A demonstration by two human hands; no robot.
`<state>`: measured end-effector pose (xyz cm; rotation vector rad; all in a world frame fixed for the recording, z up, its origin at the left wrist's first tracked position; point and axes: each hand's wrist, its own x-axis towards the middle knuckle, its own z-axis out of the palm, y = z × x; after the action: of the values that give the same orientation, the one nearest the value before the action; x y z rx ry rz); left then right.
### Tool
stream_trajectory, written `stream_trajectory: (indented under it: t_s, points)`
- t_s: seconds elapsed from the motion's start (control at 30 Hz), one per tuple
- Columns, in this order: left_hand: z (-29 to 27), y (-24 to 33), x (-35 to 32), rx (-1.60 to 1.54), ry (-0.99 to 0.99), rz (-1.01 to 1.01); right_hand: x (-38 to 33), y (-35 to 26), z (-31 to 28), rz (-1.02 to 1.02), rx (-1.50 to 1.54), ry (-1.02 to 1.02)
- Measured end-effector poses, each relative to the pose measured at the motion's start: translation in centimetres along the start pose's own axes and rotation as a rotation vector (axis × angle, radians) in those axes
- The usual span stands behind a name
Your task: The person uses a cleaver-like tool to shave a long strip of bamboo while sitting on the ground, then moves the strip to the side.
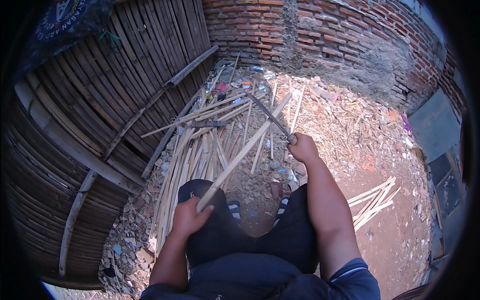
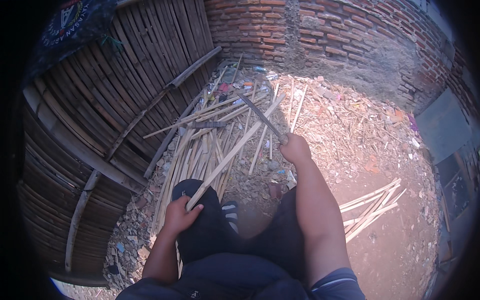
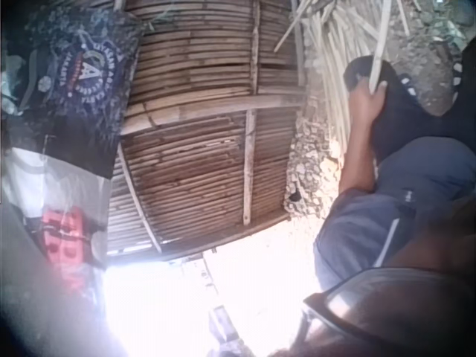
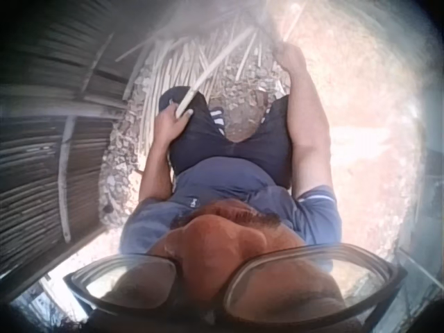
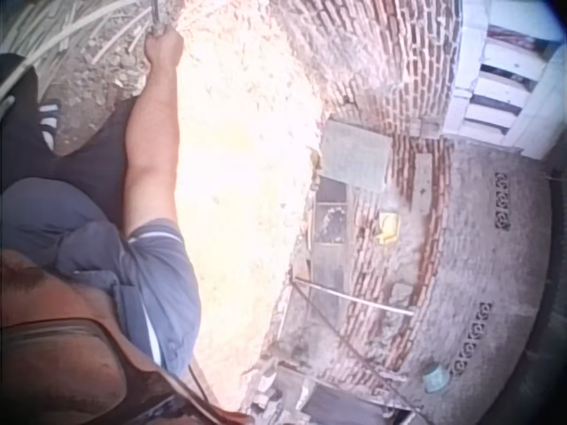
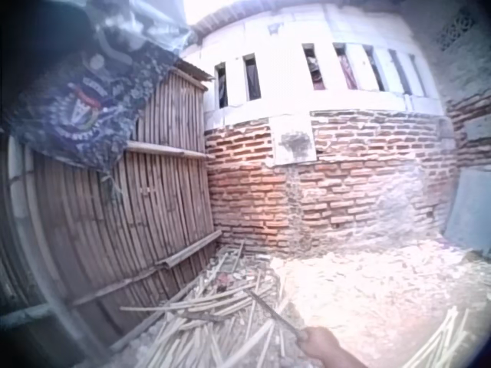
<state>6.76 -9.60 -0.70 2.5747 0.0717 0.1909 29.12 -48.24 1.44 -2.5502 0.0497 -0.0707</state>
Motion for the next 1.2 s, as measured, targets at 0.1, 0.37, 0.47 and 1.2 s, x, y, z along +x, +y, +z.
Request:
stream_trajectory:
  t_s: [0.1,0.37,0.47,1.2]
  points:
    - [-0.1,0.4,0.3,0.01,-0.012,0.015,-0.5,0.9,-0.1,-0.077,-0.006,-0.09]
    - [-0.2,-0.1,-0.1,0.024,-0.004,-0.015,-3.8,-5.4,0.6,-0.554,-0.297,-0.445]
    - [0.0,0.1,-0.1,-0.031,0.015,-0.018,-1.6,-2.9,0.8,-0.38,-0.101,-0.344]
    - [-0.1,0.4,0.1,-0.034,0.0,-0.06,-1.3,-1.3,-0.3,-0.219,-0.088,-0.165]
